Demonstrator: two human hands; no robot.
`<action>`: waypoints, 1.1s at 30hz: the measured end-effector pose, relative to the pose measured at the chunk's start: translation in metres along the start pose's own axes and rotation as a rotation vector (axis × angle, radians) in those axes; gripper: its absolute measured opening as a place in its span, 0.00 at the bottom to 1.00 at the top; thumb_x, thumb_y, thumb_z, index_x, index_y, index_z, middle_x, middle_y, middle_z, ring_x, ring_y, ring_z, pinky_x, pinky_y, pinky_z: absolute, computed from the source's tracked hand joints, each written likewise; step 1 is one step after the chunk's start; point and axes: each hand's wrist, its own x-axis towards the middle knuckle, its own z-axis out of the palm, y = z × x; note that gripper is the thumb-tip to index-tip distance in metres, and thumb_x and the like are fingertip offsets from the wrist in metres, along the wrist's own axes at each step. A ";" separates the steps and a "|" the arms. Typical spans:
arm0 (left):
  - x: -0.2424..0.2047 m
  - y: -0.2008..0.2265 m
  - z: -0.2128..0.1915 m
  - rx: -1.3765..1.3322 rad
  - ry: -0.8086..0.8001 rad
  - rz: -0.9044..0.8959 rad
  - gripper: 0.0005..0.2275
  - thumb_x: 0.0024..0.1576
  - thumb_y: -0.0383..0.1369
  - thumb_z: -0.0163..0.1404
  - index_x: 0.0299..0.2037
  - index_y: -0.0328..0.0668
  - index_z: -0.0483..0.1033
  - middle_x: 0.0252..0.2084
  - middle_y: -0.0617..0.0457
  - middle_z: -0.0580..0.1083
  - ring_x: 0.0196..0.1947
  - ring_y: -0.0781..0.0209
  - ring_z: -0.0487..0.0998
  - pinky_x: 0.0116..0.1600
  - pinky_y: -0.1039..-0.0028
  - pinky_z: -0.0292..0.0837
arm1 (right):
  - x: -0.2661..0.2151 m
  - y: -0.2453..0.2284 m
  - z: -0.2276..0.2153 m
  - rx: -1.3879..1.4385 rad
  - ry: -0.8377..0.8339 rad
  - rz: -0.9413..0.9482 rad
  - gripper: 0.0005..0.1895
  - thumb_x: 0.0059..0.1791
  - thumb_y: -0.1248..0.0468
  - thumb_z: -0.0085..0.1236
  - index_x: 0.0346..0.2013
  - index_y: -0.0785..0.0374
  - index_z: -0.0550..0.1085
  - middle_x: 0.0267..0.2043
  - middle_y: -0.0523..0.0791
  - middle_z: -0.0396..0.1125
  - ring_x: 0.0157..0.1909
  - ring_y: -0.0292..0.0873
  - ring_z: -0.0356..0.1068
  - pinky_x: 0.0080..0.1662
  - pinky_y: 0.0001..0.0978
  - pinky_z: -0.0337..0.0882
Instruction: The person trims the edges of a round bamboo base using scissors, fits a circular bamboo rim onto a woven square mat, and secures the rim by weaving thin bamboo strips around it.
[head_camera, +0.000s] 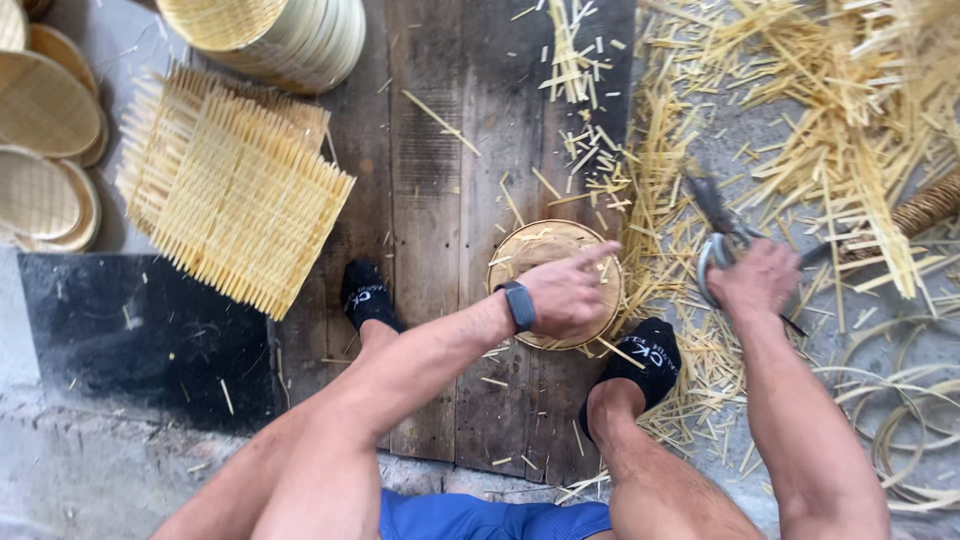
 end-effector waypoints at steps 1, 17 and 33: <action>0.002 0.004 -0.007 0.048 0.165 0.084 0.09 0.58 0.29 0.51 0.26 0.52 0.78 0.26 0.60 0.76 0.35 0.62 0.81 0.80 0.47 0.40 | -0.002 0.008 0.007 0.001 0.000 -0.013 0.37 0.40 0.34 0.65 0.39 0.68 0.76 0.36 0.53 0.70 0.44 0.50 0.70 0.46 0.44 0.71; 0.012 0.012 -0.038 0.098 0.505 0.405 0.12 0.54 0.32 0.49 0.44 0.31 0.76 0.34 0.54 0.76 0.42 0.55 0.79 0.74 0.53 0.53 | -0.063 -0.097 -0.006 1.393 -0.504 -0.056 0.20 0.43 0.66 0.70 0.47 0.66 0.75 0.35 0.46 0.72 0.34 0.36 0.69 0.36 0.29 0.70; -0.015 -0.088 0.098 -0.825 0.191 -1.297 0.14 0.54 0.52 0.57 0.41 0.58 0.86 0.41 0.47 0.75 0.45 0.51 0.76 0.52 0.59 0.70 | -0.057 -0.104 -0.061 1.501 -0.606 0.090 0.11 0.48 0.66 0.64 0.43 0.67 0.79 0.33 0.43 0.75 0.31 0.33 0.71 0.33 0.26 0.73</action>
